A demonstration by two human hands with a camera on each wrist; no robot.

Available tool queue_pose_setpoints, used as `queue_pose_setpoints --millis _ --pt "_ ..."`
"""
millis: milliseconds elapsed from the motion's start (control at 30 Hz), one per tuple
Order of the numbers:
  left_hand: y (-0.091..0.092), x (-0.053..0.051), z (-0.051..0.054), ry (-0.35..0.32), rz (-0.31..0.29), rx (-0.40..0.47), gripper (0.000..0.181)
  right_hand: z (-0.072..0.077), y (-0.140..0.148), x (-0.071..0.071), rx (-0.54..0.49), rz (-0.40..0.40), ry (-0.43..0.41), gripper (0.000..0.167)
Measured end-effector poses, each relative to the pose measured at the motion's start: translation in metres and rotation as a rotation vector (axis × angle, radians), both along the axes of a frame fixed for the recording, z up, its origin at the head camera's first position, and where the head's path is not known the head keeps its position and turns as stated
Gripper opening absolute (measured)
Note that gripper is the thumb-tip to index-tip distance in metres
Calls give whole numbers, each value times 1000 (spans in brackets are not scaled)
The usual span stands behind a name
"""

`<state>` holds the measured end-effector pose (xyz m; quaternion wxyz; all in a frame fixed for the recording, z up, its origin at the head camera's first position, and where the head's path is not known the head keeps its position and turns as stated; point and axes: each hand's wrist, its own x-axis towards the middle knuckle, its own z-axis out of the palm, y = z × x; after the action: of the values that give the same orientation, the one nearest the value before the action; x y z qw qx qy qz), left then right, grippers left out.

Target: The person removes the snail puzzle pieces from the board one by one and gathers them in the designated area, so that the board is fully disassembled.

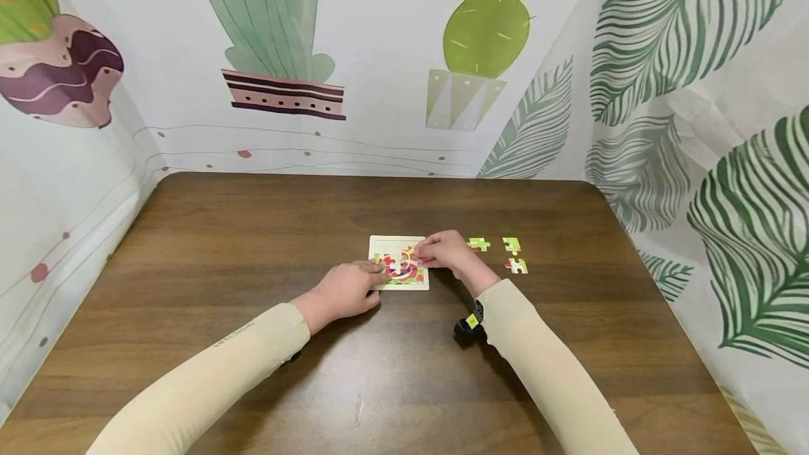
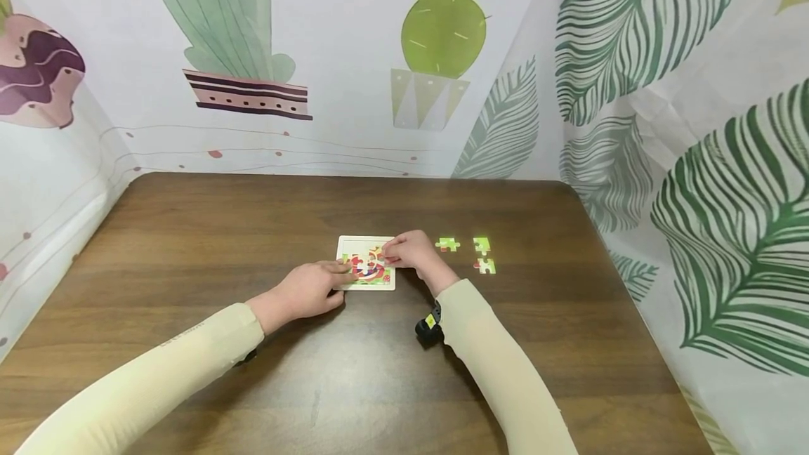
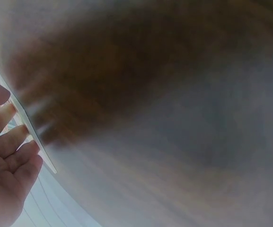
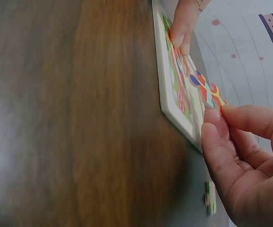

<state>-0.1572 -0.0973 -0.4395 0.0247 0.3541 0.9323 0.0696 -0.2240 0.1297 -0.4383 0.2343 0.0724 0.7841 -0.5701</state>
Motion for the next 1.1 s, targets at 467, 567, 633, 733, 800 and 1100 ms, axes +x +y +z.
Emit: queue_pose_setpoints --millis 467,567,633,733,800,1100 --pt "-2 1 0 -8 3 -1 42 -3 24 7 -31 -2 13 28" --pt "-2 1 -1 -8 1 4 42 -2 28 10 -27 -2 17 29" --pt "-2 1 -1 -5 2 7 41 -2 31 14 -27 5 22 30" --pt "-1 0 -2 -1 5 9 42 -2 37 19 -35 11 31 30" --pt "-1 0 -2 1 5 11 42 -4 41 22 -42 14 39 30" --pt "-2 2 -2 0 7 12 42 -9 63 31 -61 -22 47 31"
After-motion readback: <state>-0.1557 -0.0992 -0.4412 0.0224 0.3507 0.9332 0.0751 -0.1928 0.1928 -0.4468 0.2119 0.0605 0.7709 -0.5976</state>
